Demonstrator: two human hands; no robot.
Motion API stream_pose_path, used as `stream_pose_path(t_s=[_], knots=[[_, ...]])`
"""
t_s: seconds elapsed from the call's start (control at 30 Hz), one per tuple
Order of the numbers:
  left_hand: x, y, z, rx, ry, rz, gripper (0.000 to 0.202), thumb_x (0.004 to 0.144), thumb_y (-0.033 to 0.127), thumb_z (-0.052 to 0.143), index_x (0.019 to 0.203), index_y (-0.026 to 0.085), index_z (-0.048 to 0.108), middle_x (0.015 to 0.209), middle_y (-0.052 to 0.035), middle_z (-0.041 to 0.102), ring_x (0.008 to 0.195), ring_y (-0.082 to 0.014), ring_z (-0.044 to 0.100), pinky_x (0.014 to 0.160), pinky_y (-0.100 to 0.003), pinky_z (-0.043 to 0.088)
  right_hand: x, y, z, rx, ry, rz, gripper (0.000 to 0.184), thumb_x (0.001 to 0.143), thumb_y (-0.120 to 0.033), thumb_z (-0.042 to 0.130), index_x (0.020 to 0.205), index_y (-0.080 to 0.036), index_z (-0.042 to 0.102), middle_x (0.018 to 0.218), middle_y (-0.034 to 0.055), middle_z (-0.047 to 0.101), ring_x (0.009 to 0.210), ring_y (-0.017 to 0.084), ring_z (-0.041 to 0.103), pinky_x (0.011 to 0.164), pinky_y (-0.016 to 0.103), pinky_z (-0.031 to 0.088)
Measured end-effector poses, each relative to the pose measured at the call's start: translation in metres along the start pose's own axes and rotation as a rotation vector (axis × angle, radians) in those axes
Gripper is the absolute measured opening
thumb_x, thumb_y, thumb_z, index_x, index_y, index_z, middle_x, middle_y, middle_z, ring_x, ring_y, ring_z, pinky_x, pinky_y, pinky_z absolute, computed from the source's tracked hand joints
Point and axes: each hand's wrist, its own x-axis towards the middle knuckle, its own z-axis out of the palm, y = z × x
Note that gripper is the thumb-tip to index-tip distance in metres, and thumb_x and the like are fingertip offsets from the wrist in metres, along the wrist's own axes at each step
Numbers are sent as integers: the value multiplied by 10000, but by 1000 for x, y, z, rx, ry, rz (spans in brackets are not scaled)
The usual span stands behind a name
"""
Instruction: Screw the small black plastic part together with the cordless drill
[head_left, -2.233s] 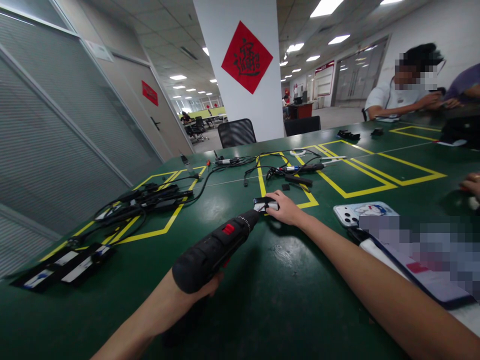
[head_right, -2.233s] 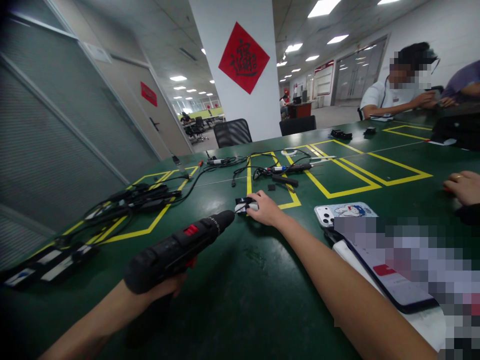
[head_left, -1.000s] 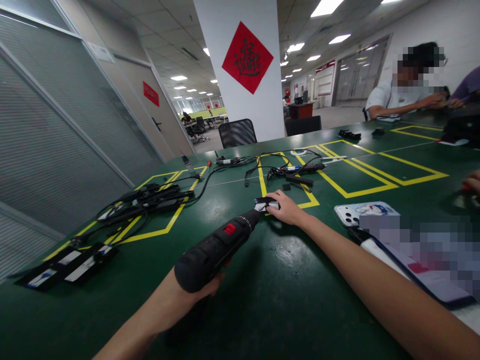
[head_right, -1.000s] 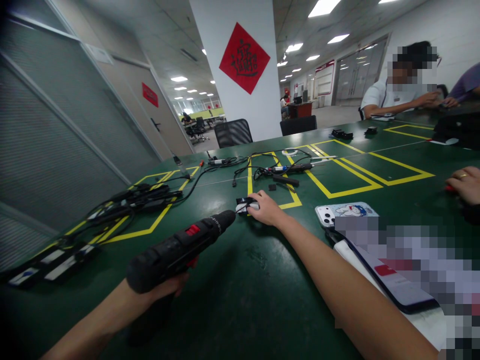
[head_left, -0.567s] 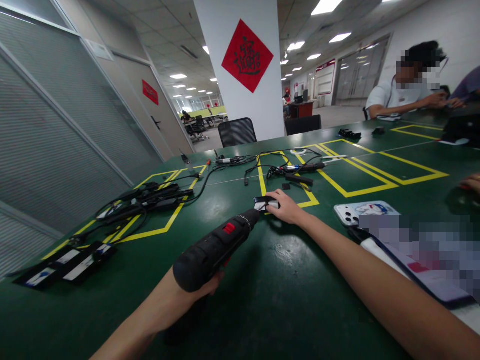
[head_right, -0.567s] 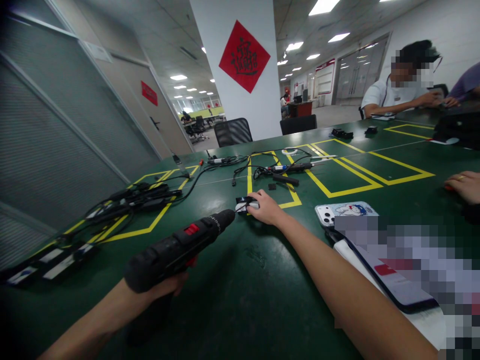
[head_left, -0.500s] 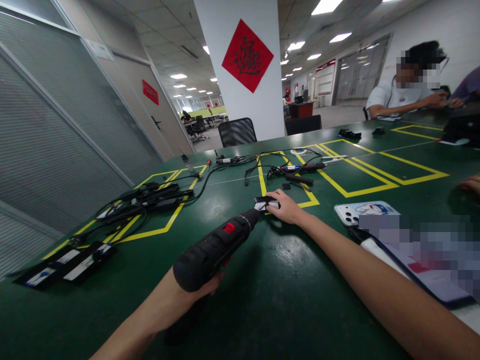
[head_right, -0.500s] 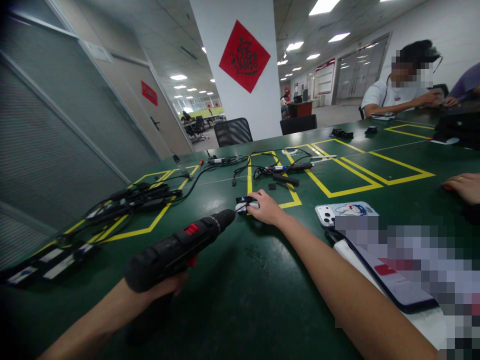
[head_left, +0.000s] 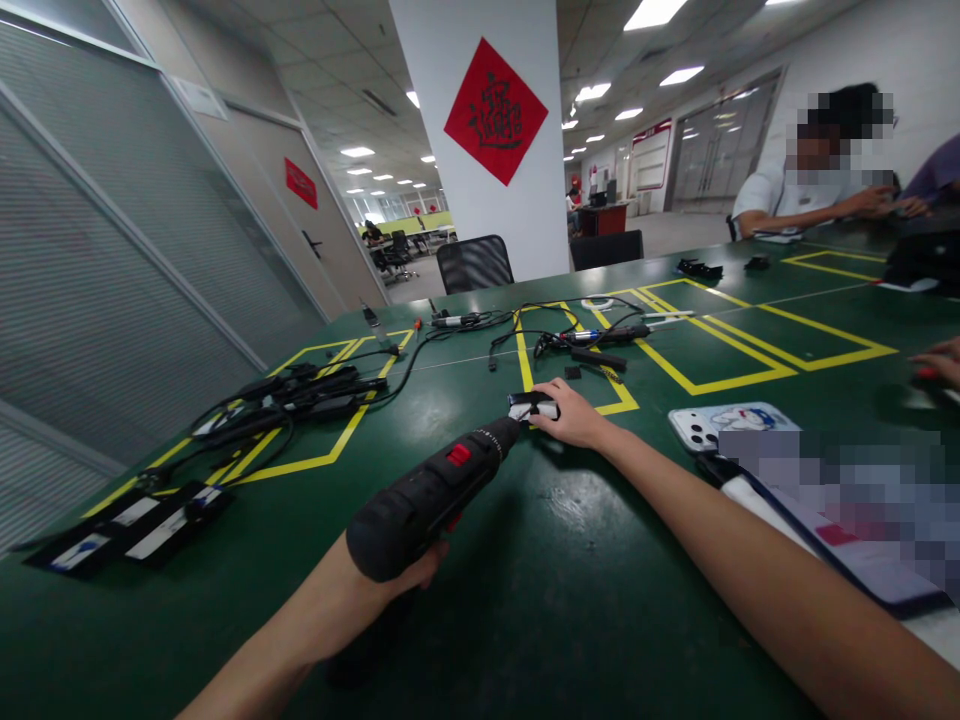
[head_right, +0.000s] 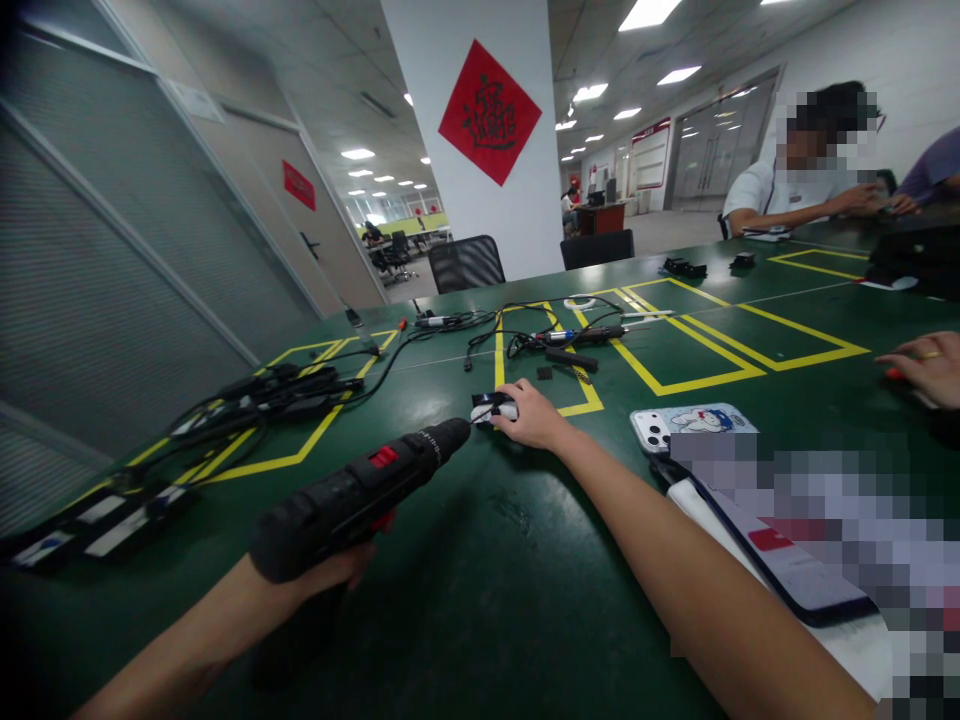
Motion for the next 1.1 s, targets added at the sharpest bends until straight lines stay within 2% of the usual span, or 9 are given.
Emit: stream_pose_path(t_s=[0.23,0.37,0.47,0.57,0.77,0.93,1.1], knots=[[2,-7,0,-5,-38,-4,554,820,258,539,1338,238,343,850,-32,604,621,-145,509,592,-287,462,1,1,0,14,-7,7,494,780,-395,624,1208,-172,519,1082,86,498,975,199,546,919,337,412],[1,-7,0,-26,-19,-16,478,805,263,558,1257,215,410,849,-30,598,631,-145,504,601,-287,451,0,0,1,16,1,11,483,780,-384,626,1207,-184,521,1082,80,498,963,195,549,912,333,415],[0,-5,0,-8,-29,-62,492,799,260,554,1259,198,391,735,5,574,618,-152,499,599,-289,436,0,1,1,7,5,8,483,784,-387,621,1211,-184,518,1079,78,499,963,194,548,908,328,417],[0,-3,0,-29,-30,-99,514,795,283,553,1269,192,375,741,6,563,633,-156,497,609,-293,436,0,1,1,2,4,11,491,785,-399,618,1215,-185,516,1081,77,499,962,195,549,903,326,419],[4,-7,1,7,-12,-73,322,767,314,572,1036,144,524,652,5,555,603,-164,503,589,-293,428,0,1,0,6,0,9,476,788,-400,615,1204,-189,523,1070,76,501,963,194,549,905,327,417],[2,1,0,-5,-44,-64,520,797,301,545,1273,166,387,639,22,555,606,-166,508,587,-284,434,1,0,0,8,0,11,473,785,-392,618,1199,-182,525,1070,79,502,964,195,549,903,329,418],[1,3,-1,-23,-43,-74,566,790,294,540,1309,175,351,622,35,536,605,-167,501,590,-285,434,1,1,1,12,6,8,477,782,-396,622,1200,-186,526,1072,77,501,966,193,550,908,329,414]])
